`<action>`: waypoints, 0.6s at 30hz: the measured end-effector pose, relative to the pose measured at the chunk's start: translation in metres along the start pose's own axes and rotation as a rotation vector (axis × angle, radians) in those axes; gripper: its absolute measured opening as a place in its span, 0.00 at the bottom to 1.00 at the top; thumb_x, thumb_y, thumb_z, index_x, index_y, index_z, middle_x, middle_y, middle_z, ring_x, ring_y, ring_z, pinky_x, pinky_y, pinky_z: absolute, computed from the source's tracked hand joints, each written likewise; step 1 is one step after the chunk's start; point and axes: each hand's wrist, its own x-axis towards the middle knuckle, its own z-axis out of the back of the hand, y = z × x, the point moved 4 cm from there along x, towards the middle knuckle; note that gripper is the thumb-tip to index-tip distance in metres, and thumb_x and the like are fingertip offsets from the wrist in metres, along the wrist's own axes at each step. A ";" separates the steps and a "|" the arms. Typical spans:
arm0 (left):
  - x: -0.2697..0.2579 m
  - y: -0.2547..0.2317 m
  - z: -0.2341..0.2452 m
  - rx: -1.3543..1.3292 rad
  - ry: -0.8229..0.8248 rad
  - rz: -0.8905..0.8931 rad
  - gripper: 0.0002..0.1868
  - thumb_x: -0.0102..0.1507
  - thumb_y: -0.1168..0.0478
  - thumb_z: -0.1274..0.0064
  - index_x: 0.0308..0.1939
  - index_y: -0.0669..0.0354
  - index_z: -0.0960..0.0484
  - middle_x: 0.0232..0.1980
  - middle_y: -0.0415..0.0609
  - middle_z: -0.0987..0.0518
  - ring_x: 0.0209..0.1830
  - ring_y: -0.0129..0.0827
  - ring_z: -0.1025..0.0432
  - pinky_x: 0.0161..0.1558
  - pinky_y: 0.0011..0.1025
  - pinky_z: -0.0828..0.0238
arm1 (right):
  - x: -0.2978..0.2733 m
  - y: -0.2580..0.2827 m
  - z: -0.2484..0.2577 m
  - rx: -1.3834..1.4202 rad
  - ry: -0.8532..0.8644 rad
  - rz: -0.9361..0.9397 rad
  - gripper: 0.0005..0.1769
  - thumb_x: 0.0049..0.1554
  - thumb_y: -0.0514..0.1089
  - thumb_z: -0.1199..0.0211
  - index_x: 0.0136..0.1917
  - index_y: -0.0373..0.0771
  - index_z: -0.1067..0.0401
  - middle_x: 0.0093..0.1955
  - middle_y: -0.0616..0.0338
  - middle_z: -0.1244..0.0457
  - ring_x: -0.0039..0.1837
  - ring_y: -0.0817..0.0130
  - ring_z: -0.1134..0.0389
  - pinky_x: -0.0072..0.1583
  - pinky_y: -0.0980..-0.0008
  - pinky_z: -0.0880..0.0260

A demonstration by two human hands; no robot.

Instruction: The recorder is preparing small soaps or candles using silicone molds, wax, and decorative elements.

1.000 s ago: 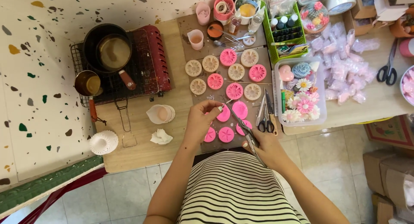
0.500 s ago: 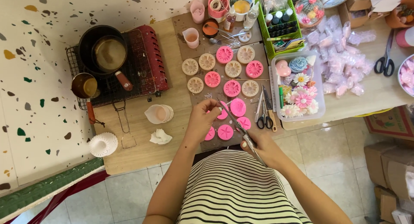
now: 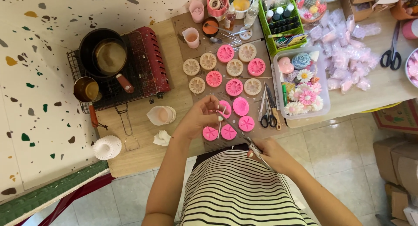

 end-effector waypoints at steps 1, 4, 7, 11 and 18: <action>-0.001 -0.003 -0.001 -0.001 0.046 -0.041 0.11 0.56 0.73 0.43 0.37 0.54 0.24 0.44 0.42 0.19 0.36 0.27 0.22 0.33 0.25 0.23 | -0.001 0.000 0.000 -0.028 0.026 0.002 0.21 0.53 0.55 0.34 0.37 0.34 0.27 0.26 0.52 0.42 0.31 0.65 0.43 0.36 0.61 0.41; 0.008 0.023 0.022 -0.005 0.179 -0.037 0.08 0.59 0.76 0.43 0.41 0.67 0.18 0.45 0.51 0.18 0.39 0.31 0.22 0.40 0.28 0.21 | -0.005 0.000 -0.001 0.014 0.025 0.090 0.25 0.55 0.60 0.37 0.37 0.33 0.29 0.28 0.53 0.42 0.31 0.65 0.43 0.36 0.61 0.40; 0.016 0.042 0.037 -0.030 0.258 0.103 0.14 0.58 0.77 0.47 0.47 0.72 0.15 0.47 0.58 0.15 0.39 0.33 0.21 0.42 0.26 0.22 | -0.007 0.000 -0.003 0.000 0.059 0.105 0.30 0.56 0.65 0.39 0.37 0.33 0.30 0.28 0.52 0.42 0.31 0.63 0.43 0.36 0.61 0.40; 0.022 0.072 0.039 -0.145 0.341 0.184 0.16 0.56 0.79 0.47 0.47 0.74 0.16 0.46 0.58 0.15 0.42 0.33 0.19 0.44 0.28 0.19 | -0.008 -0.001 -0.010 -0.040 0.074 0.089 0.32 0.56 0.68 0.42 0.37 0.34 0.31 0.28 0.51 0.42 0.31 0.62 0.44 0.36 0.61 0.39; 0.019 0.120 0.054 -0.193 0.213 0.312 0.15 0.58 0.76 0.45 0.49 0.73 0.17 0.44 0.56 0.15 0.38 0.36 0.20 0.38 0.30 0.21 | -0.013 -0.021 -0.031 0.067 0.151 -0.058 0.30 0.57 0.64 0.39 0.34 0.33 0.31 0.27 0.55 0.44 0.32 0.67 0.45 0.37 0.61 0.40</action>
